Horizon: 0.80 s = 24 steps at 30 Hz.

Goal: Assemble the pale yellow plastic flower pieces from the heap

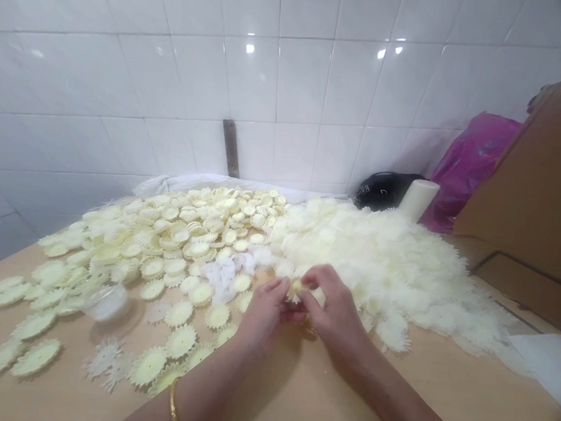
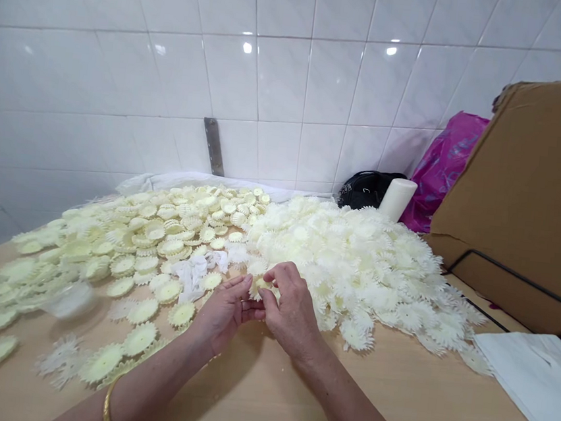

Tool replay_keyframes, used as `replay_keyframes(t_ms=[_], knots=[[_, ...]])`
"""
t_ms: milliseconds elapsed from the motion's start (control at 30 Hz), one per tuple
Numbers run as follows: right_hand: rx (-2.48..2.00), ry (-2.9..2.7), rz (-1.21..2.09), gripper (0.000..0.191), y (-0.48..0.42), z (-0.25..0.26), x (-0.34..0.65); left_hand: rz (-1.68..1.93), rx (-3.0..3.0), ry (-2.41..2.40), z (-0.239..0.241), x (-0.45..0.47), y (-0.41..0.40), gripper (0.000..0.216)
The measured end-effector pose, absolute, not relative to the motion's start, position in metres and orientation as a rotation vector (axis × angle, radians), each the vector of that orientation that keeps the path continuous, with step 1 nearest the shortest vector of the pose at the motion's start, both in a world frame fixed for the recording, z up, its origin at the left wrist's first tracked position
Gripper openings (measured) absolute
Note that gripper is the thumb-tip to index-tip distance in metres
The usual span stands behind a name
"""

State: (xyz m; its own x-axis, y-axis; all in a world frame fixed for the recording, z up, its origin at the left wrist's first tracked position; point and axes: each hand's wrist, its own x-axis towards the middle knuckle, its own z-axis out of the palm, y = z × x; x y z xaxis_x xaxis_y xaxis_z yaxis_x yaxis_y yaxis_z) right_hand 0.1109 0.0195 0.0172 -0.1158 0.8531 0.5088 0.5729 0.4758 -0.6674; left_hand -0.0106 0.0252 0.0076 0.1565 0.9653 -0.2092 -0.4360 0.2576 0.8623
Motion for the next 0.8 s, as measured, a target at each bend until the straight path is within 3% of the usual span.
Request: replay_keyframes(t_ms=[200,433,667,800], knots=[[-1.255,-1.728,0.317,0.006,0.021,0.015,0.112,1.129,0.764,0.771,0.008,-0.008,0.022,0.016],[-1.101,-1.903,0.197,0.015,0.024,0.008,0.111,1.153,0.698,0.711,0.017,-0.009,0.020,0.016],[-1.098,-1.837,0.254,0.012,0.022,0.012,0.110,1.168,0.602,0.810,0.018,-0.009,0.023,0.009],[-1.114,-1.760,0.248,0.010,0.022,0.012,0.111,1.129,0.581,0.812,0.015,-0.006,0.022,0.015]])
